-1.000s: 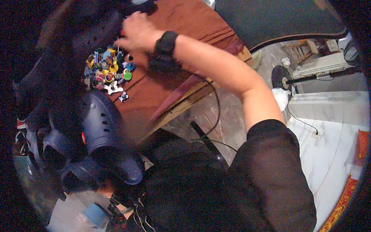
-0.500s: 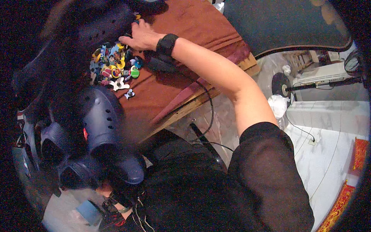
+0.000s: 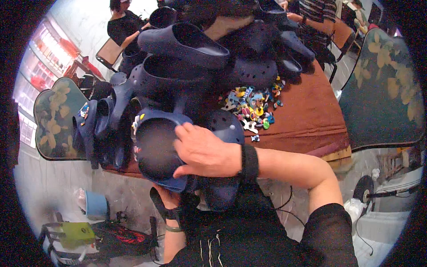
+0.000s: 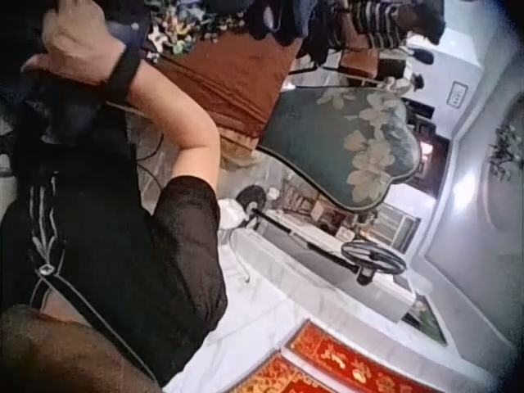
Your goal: Decorating blue clogs by inserting small plastic charms into the ventilation holes.
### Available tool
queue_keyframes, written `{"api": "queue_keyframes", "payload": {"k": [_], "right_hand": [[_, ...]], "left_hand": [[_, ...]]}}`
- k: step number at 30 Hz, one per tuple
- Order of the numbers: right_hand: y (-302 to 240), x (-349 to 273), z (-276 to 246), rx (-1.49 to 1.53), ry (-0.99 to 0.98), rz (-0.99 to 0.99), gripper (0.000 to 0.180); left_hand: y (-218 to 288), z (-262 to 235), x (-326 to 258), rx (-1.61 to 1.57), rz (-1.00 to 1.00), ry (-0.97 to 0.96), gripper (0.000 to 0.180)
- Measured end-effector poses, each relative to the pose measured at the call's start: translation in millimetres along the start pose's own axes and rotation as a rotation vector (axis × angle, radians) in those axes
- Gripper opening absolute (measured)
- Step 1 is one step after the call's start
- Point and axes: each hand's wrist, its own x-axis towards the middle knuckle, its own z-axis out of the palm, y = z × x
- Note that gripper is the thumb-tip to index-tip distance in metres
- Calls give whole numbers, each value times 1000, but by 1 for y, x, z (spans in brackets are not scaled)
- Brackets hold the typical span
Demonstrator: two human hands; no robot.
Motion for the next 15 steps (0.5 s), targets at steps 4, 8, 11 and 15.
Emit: {"api": "queue_keyframes", "payload": {"k": [4,8,11,15], "right_hand": [[-28,43,-2,-195,-14,-95,58],[-21,67,60,-370,-314,-88,50],[1,84,75,-150,-389,92,36],[4,84,114,-98,-129,-178,19]], "left_hand": [[-4,-29,5,-103,-4,-59,70],[-6,-10,5,-165,-13,-3,72],[1,4,1,-200,-37,-42,76],[8,11,-9,45,146,26,76]]}}
